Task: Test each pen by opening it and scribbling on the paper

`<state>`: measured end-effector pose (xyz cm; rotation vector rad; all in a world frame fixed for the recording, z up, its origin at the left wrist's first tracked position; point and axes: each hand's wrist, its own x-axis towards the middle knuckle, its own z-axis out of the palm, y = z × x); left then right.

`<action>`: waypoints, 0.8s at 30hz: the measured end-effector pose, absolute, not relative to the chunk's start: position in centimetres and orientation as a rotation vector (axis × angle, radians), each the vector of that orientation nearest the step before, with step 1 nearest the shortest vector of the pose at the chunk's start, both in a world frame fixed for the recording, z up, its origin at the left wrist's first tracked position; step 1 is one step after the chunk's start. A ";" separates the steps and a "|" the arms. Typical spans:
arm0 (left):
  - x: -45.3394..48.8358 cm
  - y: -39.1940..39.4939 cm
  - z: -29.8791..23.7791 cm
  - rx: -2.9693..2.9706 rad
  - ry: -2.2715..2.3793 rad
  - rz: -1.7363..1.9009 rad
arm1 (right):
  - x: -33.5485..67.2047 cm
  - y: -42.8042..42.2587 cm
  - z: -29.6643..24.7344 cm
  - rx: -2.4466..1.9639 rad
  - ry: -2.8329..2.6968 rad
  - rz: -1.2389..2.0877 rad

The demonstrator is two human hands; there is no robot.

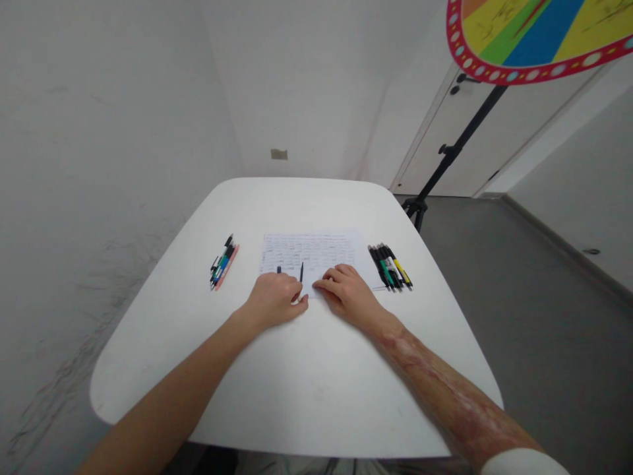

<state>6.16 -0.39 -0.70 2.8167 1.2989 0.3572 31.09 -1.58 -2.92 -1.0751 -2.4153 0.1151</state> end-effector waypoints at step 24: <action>2.2 4.0 -2.4 2.220 1.873 0.758 | 33.9 0.5 -4.7 -1.177 -1.281 0.754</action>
